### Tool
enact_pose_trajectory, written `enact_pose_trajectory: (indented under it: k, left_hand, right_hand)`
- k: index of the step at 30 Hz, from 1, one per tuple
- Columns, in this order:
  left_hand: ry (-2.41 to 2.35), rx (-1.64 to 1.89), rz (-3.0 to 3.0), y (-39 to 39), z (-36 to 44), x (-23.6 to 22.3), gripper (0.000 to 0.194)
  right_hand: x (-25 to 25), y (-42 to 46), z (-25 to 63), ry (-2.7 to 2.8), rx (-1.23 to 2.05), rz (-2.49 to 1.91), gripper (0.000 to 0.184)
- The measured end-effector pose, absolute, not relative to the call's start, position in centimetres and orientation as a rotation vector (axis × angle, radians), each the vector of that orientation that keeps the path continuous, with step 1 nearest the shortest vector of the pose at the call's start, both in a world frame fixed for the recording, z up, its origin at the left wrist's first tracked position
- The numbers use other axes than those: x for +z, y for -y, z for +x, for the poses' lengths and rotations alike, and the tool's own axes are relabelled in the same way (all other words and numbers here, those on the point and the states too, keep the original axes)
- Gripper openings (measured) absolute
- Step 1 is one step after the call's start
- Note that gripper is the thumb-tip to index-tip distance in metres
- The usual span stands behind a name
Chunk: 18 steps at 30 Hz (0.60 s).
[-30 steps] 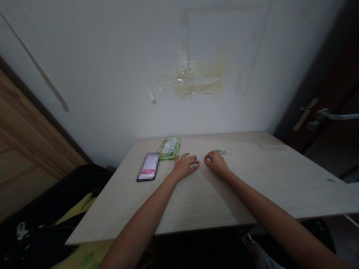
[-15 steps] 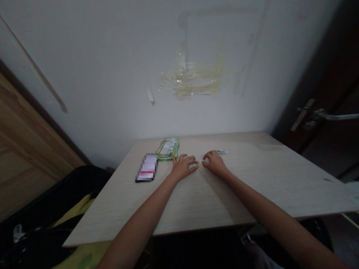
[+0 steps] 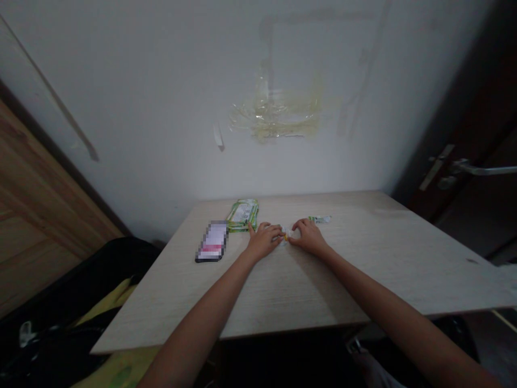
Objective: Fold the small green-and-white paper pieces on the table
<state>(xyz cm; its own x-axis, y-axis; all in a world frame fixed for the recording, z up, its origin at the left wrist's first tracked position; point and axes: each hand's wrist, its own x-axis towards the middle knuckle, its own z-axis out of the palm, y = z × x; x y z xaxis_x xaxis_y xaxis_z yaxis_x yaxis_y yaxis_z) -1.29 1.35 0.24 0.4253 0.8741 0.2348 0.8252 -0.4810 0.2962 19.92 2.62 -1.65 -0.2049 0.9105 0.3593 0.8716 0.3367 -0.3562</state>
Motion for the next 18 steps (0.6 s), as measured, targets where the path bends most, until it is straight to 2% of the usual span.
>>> enact_pose_trajectory:
  k: [11,18]
  left_hand:
    - [-1.505,0.565,2.528,-1.38,-1.41,0.15,0.028]
    - [-1.558,0.519,2.494,-1.32,-1.30,0.46,0.028]
  right_hand:
    - [-1.63,-1.95,19.71,2.145,0.080,-1.542,0.059]
    - [-2.07,-2.41,20.20,2.129,0.123,-1.478,0.055]
